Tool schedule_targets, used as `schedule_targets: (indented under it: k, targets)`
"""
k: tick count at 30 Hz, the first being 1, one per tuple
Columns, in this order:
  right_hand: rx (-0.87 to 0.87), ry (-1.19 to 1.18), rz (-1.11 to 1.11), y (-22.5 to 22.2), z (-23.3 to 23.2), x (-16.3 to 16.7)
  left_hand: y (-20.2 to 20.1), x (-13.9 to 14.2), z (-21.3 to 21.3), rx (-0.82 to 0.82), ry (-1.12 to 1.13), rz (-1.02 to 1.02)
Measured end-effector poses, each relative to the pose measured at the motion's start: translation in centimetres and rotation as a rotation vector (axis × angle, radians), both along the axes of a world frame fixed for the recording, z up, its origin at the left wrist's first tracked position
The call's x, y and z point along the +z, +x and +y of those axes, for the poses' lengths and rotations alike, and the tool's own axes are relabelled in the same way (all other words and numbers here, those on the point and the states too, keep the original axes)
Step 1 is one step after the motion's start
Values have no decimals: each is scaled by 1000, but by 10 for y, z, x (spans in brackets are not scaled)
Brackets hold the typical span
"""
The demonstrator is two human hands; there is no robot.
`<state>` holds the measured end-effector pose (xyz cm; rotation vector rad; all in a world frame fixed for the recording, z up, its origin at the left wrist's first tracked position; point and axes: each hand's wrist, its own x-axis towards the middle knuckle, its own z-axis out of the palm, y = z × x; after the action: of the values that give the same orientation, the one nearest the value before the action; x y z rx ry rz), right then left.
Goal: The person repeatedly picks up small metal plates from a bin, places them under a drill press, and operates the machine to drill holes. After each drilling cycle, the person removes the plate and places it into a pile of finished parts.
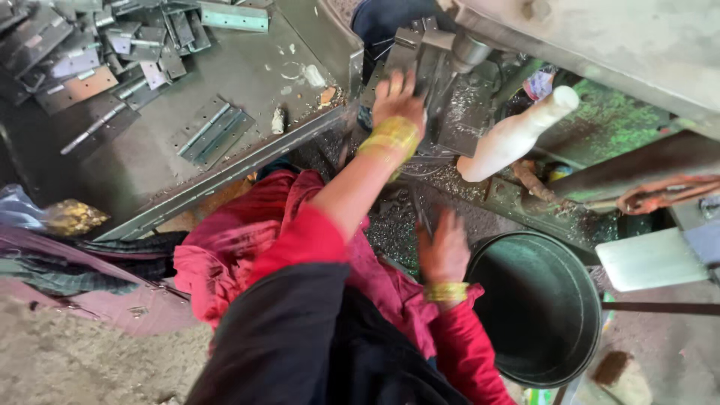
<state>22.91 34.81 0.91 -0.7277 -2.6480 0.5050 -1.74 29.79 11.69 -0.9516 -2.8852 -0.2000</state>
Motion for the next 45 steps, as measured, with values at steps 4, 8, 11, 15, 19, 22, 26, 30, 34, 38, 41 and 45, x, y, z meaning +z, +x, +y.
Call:
schedule_targets:
  k: [4,8,11,15,19,22,26,30,34,38,41,45]
  targets:
    - [53,6,307,-18,-6,81,46,-32,-67,-156,64,302]
    - [62,-62,357,-26,-14,117,55,-31,-94,-327,271,406]
    - [64,-21,404,-25,-14,119,48,-13,-55,-250,413,350]
    - [74,-71,396,-27,-6,111,43,-11,34,-76,238,352]
    - [122,-43,401,-29,3,106,35,-41,61,150,746,-298]
    - [117,-96,374,-27,0,106,33,-54,25,8,424,79]
    - [53,-168,251,-26,-4,106,50,-40,-26,-73,-53,-28]
    - [167,-198,191,-25,13,78,47,-6,-22,-69,-219,-133]
    - [109,-219,-66,-17,29,-3,28,15,-4,-9,12,69]
    - [26,-361,-162,0,3,-101,33,16,-19,-89,-181,-205]
    - [46,-440,-114,7,-1,-115,44,12,-39,-99,-125,-89]
    - [58,-295,-279,3,26,-69,36,-1,-28,-92,-113,29]
